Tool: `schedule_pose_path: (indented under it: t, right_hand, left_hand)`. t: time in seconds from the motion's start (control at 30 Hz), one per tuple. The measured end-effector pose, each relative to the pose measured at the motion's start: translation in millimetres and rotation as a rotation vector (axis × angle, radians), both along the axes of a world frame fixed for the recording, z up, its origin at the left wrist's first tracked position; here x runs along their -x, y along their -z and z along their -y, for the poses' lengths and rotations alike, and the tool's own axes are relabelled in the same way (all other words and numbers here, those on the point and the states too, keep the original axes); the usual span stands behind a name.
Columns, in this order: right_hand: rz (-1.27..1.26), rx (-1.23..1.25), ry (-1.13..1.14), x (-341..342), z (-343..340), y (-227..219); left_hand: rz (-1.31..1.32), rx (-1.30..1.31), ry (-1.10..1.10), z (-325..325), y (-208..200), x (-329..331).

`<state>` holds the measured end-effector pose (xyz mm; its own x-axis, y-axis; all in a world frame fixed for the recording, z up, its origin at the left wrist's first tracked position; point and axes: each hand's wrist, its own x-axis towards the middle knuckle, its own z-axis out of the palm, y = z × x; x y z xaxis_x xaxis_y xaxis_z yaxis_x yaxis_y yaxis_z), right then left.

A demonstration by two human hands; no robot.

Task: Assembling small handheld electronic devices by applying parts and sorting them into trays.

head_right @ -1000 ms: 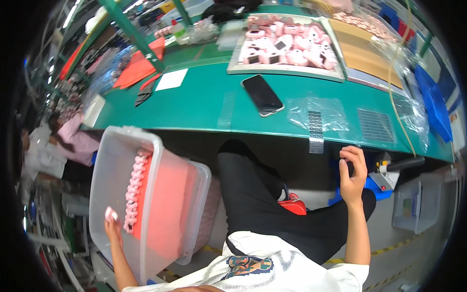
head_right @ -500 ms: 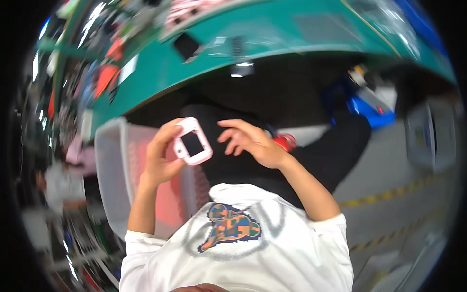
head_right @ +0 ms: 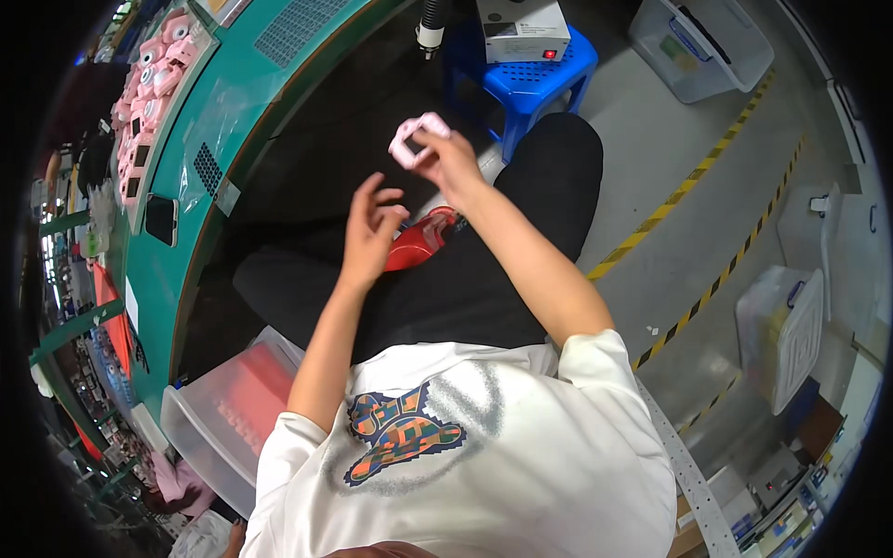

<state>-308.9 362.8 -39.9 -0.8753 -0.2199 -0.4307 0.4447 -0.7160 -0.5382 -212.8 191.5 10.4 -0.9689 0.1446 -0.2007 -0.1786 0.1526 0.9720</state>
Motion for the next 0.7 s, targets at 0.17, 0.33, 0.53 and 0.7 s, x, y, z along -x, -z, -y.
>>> schedule_pose_path:
  t: [0.17, 0.33, 0.53, 0.7]
  right_hand:
    - [-0.096, -0.096, 0.245, 49.4, -7.2, -3.1]
    - [-0.216, -0.114, 0.372, 64.7, -12.2, -16.5]
    - [-0.161, -0.126, 0.411, 67.1, -5.6, -24.1]
    - [-0.136, -0.143, 0.405, 69.8, 3.5, -23.5]
  left_hand:
    - [-0.085, 0.268, 0.167, -2.9, 32.8, -27.9]
    - [-0.023, 0.301, 0.088, 8.2, 22.5, -21.6]
    - [0.228, 0.086, -0.051, 31.5, 32.7, -15.2]
    - [0.305, -0.096, -0.162, 37.4, 38.4, -13.0]
